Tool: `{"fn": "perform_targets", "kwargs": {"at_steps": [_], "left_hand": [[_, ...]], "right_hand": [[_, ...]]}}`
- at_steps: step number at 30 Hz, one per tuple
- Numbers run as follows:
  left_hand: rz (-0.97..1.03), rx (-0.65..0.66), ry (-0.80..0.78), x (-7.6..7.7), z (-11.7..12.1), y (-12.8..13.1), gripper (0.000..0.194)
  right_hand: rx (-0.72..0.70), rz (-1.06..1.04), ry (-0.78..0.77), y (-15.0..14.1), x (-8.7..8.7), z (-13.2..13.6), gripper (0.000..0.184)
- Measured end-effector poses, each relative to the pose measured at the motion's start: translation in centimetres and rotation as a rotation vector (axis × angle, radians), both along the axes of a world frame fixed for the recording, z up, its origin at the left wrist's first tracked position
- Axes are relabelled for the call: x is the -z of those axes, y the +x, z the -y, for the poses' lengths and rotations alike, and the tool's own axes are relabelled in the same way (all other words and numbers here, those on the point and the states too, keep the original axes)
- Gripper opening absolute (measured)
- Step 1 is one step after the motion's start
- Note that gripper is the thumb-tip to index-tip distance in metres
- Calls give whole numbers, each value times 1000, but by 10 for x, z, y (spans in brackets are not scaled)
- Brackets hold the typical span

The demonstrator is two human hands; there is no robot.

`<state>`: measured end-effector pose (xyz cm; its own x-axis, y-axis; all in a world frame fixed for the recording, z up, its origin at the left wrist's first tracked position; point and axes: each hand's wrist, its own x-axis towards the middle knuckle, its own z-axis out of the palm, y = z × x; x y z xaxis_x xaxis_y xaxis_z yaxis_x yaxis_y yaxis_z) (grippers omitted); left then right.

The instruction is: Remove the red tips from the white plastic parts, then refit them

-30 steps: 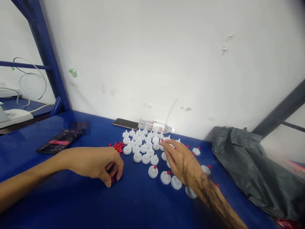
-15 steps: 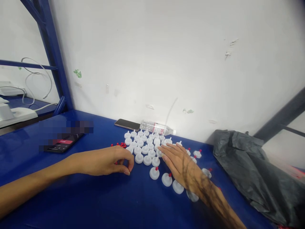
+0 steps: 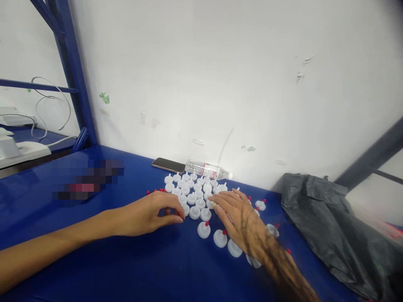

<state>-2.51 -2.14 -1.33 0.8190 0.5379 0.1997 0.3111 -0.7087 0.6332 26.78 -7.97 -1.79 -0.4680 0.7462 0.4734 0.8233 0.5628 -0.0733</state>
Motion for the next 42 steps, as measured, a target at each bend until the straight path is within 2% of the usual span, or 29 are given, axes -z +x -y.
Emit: {"fn": "perform_targets", "kwargs": {"at_steps": [7,16,23,26,29,34,38,42], "left_hand": [[38,7,28,4,0,0,18],[25,-16,22,3,1,1,17],[38,-52,31,5,1,2,19],[29,-127,47,8,0,2,24],[23,-125,58,9,0,4,24],[58,-155,29,3,5,9,20],[73,-200,-34,1,9,12,19],[111,-250,-45,0,13,13,21]], "right_hand": [[34,5,-7,6,5,-3,37],[44,25,-49,5,-1,-2,36],[-71,-43,-72,-2,-9,5,31],[-108,-13,-121,-5,-8,7,30],[-100,11,-142,-6,-6,8,31],[-66,-19,3,-7,-6,10,24],[-70,-62,151,-16,-6,13,27],[-147,-78,154,-29,-5,18,23]]}}
